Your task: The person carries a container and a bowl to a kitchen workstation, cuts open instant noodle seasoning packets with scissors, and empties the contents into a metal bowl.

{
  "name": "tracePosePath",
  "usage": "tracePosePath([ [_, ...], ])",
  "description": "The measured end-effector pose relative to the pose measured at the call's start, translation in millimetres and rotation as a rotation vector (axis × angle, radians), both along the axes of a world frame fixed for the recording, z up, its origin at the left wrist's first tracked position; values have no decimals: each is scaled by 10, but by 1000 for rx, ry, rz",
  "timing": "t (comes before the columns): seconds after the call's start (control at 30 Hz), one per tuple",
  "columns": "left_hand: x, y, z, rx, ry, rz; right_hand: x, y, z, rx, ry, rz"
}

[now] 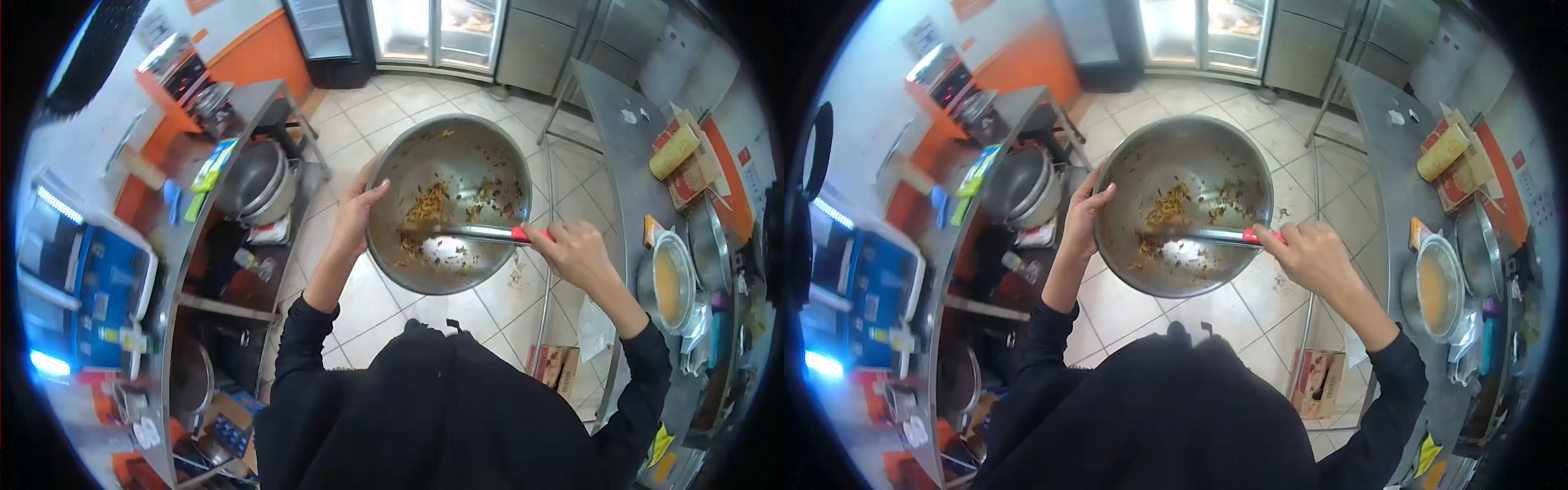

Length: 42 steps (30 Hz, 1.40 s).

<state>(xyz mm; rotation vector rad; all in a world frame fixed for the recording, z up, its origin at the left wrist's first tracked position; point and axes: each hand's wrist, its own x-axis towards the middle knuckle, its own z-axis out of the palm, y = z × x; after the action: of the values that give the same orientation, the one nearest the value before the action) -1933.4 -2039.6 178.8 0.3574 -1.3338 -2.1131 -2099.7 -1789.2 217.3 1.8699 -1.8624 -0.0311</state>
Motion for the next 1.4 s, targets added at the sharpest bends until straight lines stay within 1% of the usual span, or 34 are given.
tracePosePath([
  [0.1,-668,-382,46,-32,-33,-94,-395,-340,19,-83,-97,-146],
  [0.2,-1431,-797,30,-85,-35,-177,-947,-572,-47,-61,-63,-182],
  [0.27,-1893,-1047,-6,-50,-84,-208,-1366,-702,-130,17,-14,-162],
  [0.3,-2084,-1106,-80,-48,-109,-210,-1544,-757,-192,18,-40,-163],
  [0.37,-2594,-1314,-84,-7,-89,-263,-1997,-981,-231,-119,33,-286],
  [0.4,-2869,-1452,-91,-86,-114,-231,-2240,-1127,-254,-175,-3,-313],
  [0.5,-3575,-1826,-17,-160,-94,-256,-2976,-1540,-324,-213,76,-355],
  [0.53,-3721,-1965,-11,-121,-91,-273,-3134,-1626,-346,-221,69,-360],
  [0.6,-4020,-2252,55,-116,-106,-254,-3487,-1837,-364,-102,7,-269],
  [0.73,-4755,-2837,-25,-103,-108,-215,-4287,-2377,-332,-58,29,-221],
  [0.8,-5243,-2946,-107,-126,-72,-230,-4790,-2582,-349,-186,41,-341],
  [0.83,-5483,-3059,-157,-148,-47,-244,-5031,-2702,-389,-181,47,-349],
  [0.9,-5957,-3333,-235,-108,-69,-275,-5465,-2935,-476,-113,-1,-365],
  [0.97,-6492,-3617,-250,-84,-55,-314,-5852,-3063,-550,-49,20,-360],
  [1.03,-6978,-3792,-290,-127,-69,-345,-6176,-3143,-521,5,64,-363],
  [1.1,-7636,-3916,-272,-81,-52,-408,-6643,-3265,-482,-147,-59,-543],
  [1.13,-7964,-3963,-303,-133,-6,-431,-6848,-3340,-473,-201,-70,-634],
  [1.17,-8283,-3991,-339,-191,32,-459,-7071,-3366,-521,-194,-77,-667],
  [1.2,-8588,-4000,-335,-177,25,-490,-7286,-3382,-600,-173,-75,-737],
  [1.23,-8453,-3884,-273,-188,25,-521,-7079,-3246,-594,-163,-64,-798],
  [1.27,-8718,-3926,-313,-144,5,-541,-7220,-3255,-667,-171,-65,-833],
  [1.33,-9299,-3988,-455,-104,-30,-570,-7582,-3248,-825,-37,-144,-783],
  [1.4,-9718,-4041,-514,-88,-24,-612,-7917,-3330,-886,-82,-153,-845],
])
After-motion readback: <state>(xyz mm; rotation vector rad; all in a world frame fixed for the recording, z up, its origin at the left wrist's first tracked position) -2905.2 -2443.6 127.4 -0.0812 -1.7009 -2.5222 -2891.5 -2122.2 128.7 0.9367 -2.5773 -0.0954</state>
